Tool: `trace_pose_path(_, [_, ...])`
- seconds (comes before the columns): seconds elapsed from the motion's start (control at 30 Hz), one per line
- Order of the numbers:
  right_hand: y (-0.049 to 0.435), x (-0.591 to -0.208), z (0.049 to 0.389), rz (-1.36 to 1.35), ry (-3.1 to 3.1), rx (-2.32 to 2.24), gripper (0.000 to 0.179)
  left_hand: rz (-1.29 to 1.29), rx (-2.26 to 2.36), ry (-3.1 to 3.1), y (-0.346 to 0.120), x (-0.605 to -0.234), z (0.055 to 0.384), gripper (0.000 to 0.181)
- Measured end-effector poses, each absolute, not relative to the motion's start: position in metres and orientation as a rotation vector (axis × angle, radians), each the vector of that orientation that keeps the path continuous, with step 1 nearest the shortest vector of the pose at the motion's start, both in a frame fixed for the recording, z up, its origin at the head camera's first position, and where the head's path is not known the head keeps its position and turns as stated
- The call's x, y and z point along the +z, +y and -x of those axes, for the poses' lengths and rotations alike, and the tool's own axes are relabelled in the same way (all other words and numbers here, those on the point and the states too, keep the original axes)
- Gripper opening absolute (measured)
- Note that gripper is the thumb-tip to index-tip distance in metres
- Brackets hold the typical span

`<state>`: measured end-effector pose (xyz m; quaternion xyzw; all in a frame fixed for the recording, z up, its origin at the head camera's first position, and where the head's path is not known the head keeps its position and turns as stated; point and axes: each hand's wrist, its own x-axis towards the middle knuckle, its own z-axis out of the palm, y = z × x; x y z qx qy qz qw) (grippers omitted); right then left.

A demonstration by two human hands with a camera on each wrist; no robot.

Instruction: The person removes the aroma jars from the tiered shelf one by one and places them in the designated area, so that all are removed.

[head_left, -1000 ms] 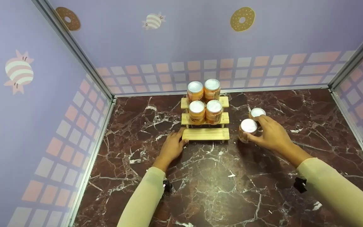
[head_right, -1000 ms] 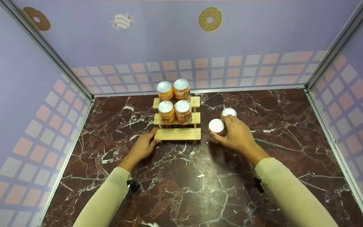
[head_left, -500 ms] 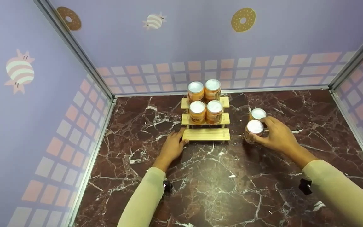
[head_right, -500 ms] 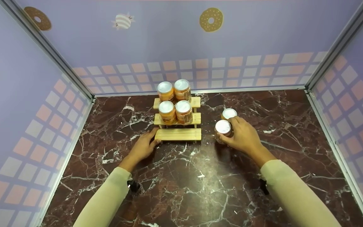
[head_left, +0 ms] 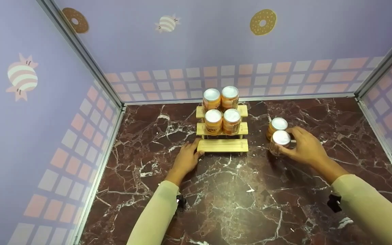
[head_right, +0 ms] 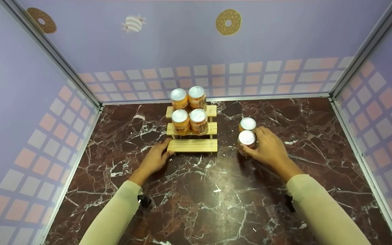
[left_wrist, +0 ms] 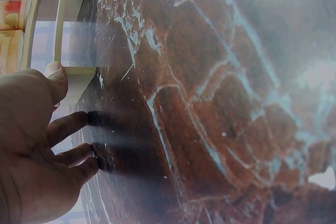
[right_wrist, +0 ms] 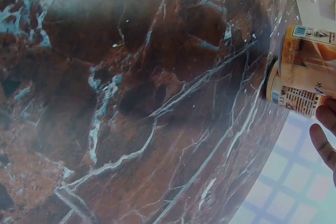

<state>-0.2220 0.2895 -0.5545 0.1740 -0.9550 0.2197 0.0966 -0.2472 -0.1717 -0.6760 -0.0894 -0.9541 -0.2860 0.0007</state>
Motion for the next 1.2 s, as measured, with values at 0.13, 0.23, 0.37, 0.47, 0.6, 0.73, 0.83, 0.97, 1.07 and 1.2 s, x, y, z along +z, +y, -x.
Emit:
trace_pose_path(0.13, [0.293, -0.556, 0.221, -0.506, -2.825, 0.645, 0.06, 0.26, -0.885, -3.026, -0.172, -0.676, 0.248, 0.07])
trace_pose_path(0.23, [0.296, -0.556, 0.221, -0.492, -2.832, 0.632, 0.06, 0.264, -0.871, -3.028, -0.172, -0.677, 0.248, 0.07])
trace_pose_path(0.37, [0.302, -0.558, 0.221, -0.491, -2.83, 0.625, 0.058, 0.274, -0.856, -3.018, -0.172, -0.678, 0.248, 0.07])
trace_pose_path(0.47, [0.307, -0.56, 0.222, -0.493, -2.83, 0.626, 0.057, 0.282, -0.833, -3.021, -0.172, -0.679, 0.249, 0.07])
trace_pose_path(0.6, [0.312, -0.559, 0.224, -0.469, -2.861, 0.635, 0.061, 0.287, -0.805, -3.032, -0.172, -0.68, 0.249, 0.071])
trace_pose_path(0.73, [0.316, -0.557, 0.225, -0.427, -2.895, 0.634, 0.065, 0.289, -0.824, -3.023, -0.172, -0.679, 0.249, 0.07])
trace_pose_path(0.83, [0.319, -0.556, 0.226, -0.398, -2.918, 0.626, 0.069, 0.299, -0.839, -3.011, -0.173, -0.679, 0.249, 0.07])
trace_pose_path(0.97, [0.322, -0.556, 0.229, -0.387, -2.926, 0.608, 0.069, 0.32, -0.828, -2.998, -0.174, -0.68, 0.249, 0.07])
trace_pose_path(1.07, [0.327, -0.557, 0.231, -0.382, -2.909, 0.6, 0.066, 0.327, -0.825, -2.993, -0.174, -0.68, 0.249, 0.069])
trace_pose_path(1.2, [0.332, -0.556, 0.233, -0.357, -2.895, 0.621, 0.066, 0.304, -0.839, -3.002, -0.174, -0.679, 0.249, 0.07])
